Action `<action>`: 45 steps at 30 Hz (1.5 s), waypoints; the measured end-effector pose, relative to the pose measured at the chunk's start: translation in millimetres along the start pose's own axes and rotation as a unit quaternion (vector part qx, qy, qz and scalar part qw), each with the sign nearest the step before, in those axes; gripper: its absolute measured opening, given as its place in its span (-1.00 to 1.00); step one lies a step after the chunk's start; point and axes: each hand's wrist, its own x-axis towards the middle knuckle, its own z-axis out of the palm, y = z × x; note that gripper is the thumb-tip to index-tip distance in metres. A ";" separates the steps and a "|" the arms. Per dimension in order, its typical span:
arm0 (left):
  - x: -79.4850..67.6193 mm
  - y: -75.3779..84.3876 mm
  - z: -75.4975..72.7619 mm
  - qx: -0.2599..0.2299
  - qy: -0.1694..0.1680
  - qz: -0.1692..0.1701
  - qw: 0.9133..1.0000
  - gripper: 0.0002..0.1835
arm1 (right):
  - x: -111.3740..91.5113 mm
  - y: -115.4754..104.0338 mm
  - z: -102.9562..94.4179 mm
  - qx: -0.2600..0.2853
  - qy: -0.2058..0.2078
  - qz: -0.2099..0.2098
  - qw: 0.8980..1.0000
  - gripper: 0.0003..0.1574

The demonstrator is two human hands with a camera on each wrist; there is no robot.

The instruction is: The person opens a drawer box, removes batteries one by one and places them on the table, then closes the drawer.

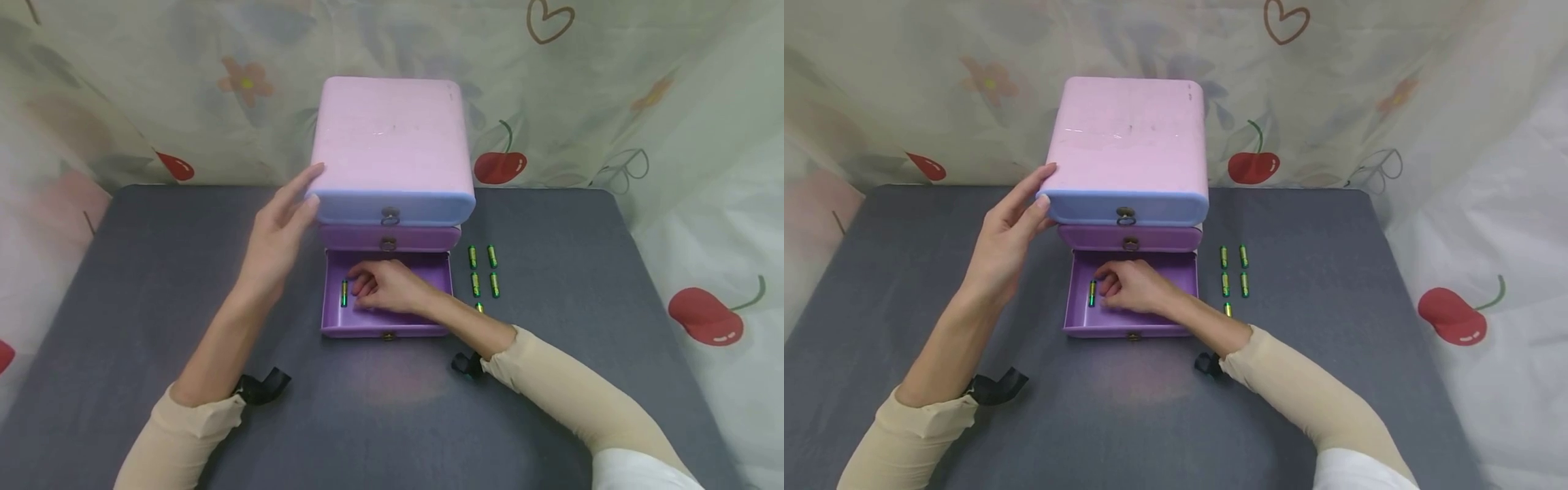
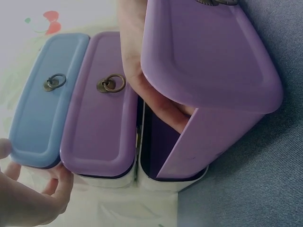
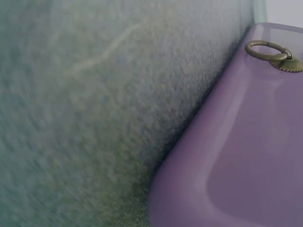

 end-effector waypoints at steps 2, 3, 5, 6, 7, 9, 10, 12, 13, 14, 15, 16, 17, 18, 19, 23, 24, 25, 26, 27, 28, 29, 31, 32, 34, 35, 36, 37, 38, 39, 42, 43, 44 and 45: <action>-0.1 -0.1 -0.3 0.003 0.001 0.000 1.000 -0.55 | 2.2 0.0 0.4 -0.017 0.000 -0.003 1.000 -0.42; -0.2 -0.1 -0.6 0.003 0.001 -0.002 1.000 -0.55 | 3.3 0.0 0.4 -0.026 -0.001 -0.005 1.000 -0.42; -0.6 0.0 -1.0 0.003 0.001 -0.007 1.000 -0.55 | 5.5 0.1 0.8 -0.043 -0.003 -0.007 0.999 -0.43; -0.7 0.0 -1.2 0.004 0.002 -0.010 1.000 -0.54 | 6.7 0.2 1.1 -0.051 -0.004 -0.007 0.999 -0.43; -0.7 -0.1 -1.3 0.004 0.001 -0.013 1.000 -0.54 | 7.6 0.3 1.2 -0.061 -0.004 -0.006 0.998 -0.44; -0.6 -0.3 -1.5 0.004 0.002 -0.017 1.000 -0.53 | 9.3 0.0 1.5 -0.079 -0.003 -0.007 0.997 -0.45; -0.6 -0.2 -1.5 0.004 0.003 -0.018 1.000 -0.53 | 10.0 -0.3 1.6 -0.088 -0.002 -0.007 0.996 -0.46; -0.4 -0.6 -1.3 0.004 0.004 -0.018 1.000 -0.53 | 11.0 -1.1 1.7 -0.101 -0.001 -0.007 0.995 -0.46; -0.3 -0.6 -1.0 0.003 0.005 -0.017 1.000 -0.53 | 11.5 -1.4 1.8 -0.106 -0.001 -0.007 0.994 -0.46; -0.2 -0.7 -0.8 0.003 0.006 -0.016 1.000 -0.53 | 11.9 -2.0 1.9 -0.111 -0.001 -0.007 0.994 -0.46; 0.0 -0.7 -0.5 0.003 0.008 -0.015 1.000 -0.54 | 12.4 -2.5 2.2 -0.116 -0.002 -0.006 0.993 -0.45; 0.0 -0.8 -0.1 0.003 0.009 -0.015 1.000 -0.54 | 12.7 -2.9 2.6 -0.120 -0.001 -0.006 0.993 -0.43; -0.1 -0.9 0.3 0.004 0.011 -0.014 1.000 -0.54 | 13.0 -3.3 3.0 -0.124 -0.001 -0.006 0.992 -0.41; -0.1 -1.1 0.5 0.004 0.012 -0.014 1.000 -0.54 | 13.2 -3.6 3.6 -0.128 0.001 -0.007 0.992 -0.39; 0.0 -1.2 0.7 0.004 0.013 -0.014 1.000 -0.54 | 13.5 -3.8 4.3 -0.133 0.002 -0.007 0.991 -0.38; -0.2 -0.4 1.2 0.005 0.016 -0.016 1.000 -0.54 | 14.5 -4.0 7.4 -0.156 0.013 -0.009 0.988 -0.32; -0.2 -0.2 1.2 0.006 0.016 -0.015 1.000 -0.54 | 14.7 -4.0 8.2 -0.162 0.015 -0.009 0.987 -0.31; -0.2 -0.1 1.3 0.007 0.017 -0.015 1.000 -0.54 | 14.9 -4.1 9.0 -0.167 0.017 -0.009 0.986 -0.29; -0.2 0.0 1.3 0.008 0.018 -0.015 1.000 -0.54 | 15.1 -4.1 9.7 -0.173 0.019 -0.009 0.985 -0.28; -0.1 -0.3 1.3 0.009 0.019 -0.013 1.000 -0.54 | 15.2 -4.2 10.4 -0.177 0.021 -0.008 0.984 -0.27; -0.1 -0.6 1.4 0.009 0.019 -0.012 1.000 -0.54 | 15.2 -4.3 11.0 -0.182 0.023 -0.007 0.983 -0.26; -0.2 -0.9 1.5 0.010 0.018 -0.011 1.000 -0.54 | 15.1 -4.3 11.5 -0.187 0.025 -0.006 0.982 -0.26; 0.0 -1.6 1.6 0.009 0.018 -0.009 1.000 -0.54 | 15.0 -4.6 12.1 -0.195 0.028 -0.005 0.980 -0.26; 0.1 -1.8 1.6 0.008 0.018 -0.008 1.000 -0.54 | 15.0 -4.6 12.3 -0.198 0.029 -0.005 0.980 -0.26; 0.3 -2.0 1.9 0.006 0.018 -0.006 1.000 -0.53 | 15.0 -4.5 12.5 -0.201 0.031 -0.005 0.979 -0.28; 0.4 -2.1 2.0 0.005 0.018 -0.005 1.000 -0.53 | 15.1 -4.3 12.5 -0.204 0.031 -0.005 0.979 -0.29; 0.6 -2.3 2.2 0.006 0.019 -0.004 1.000 -0.53 | 15.3 -3.9 12.5 -0.205 0.032 -0.006 0.978 -0.30; 0.8 -2.5 2.2 0.005 0.020 -0.003 1.000 -0.53 | 15.5 -3.5 12.5 -0.206 0.033 -0.007 0.978 -0.31; 0.9 -2.5 2.4 0.004 0.021 -0.001 1.000 -0.53 | 15.7 -3.1 12.3 -0.207 0.033 -0.008 0.978 -0.32; 0.9 -2.2 2.6 0.003 0.022 0.000 1.000 -0.53 | 15.9 -2.6 12.2 -0.208 0.034 -0.009 0.978 -0.33; 0.5 -2.1 2.9 -0.003 0.021 0.003 1.000 -0.54 | 16.4 -1.5 11.8 -0.208 0.034 -0.011 0.977 -0.35; 0.4 -2.0 2.9 -0.008 0.020 0.003 1.000 -0.54 | 16.4 -1.3 11.6 -0.207 0.033 -0.011 0.978 -0.36; 0.1 -1.8 2.9 -0.010 0.020 0.004 1.000 -0.55 | 16.4 -1.1 11.3 -0.206 0.031 -0.012 0.978 -0.36; 0.0 -1.9 2.9 -0.011 0.020 0.005 1.000 -0.55 | 16.4 -0.9 11.1 -0.204 0.030 -0.013 0.978 -0.37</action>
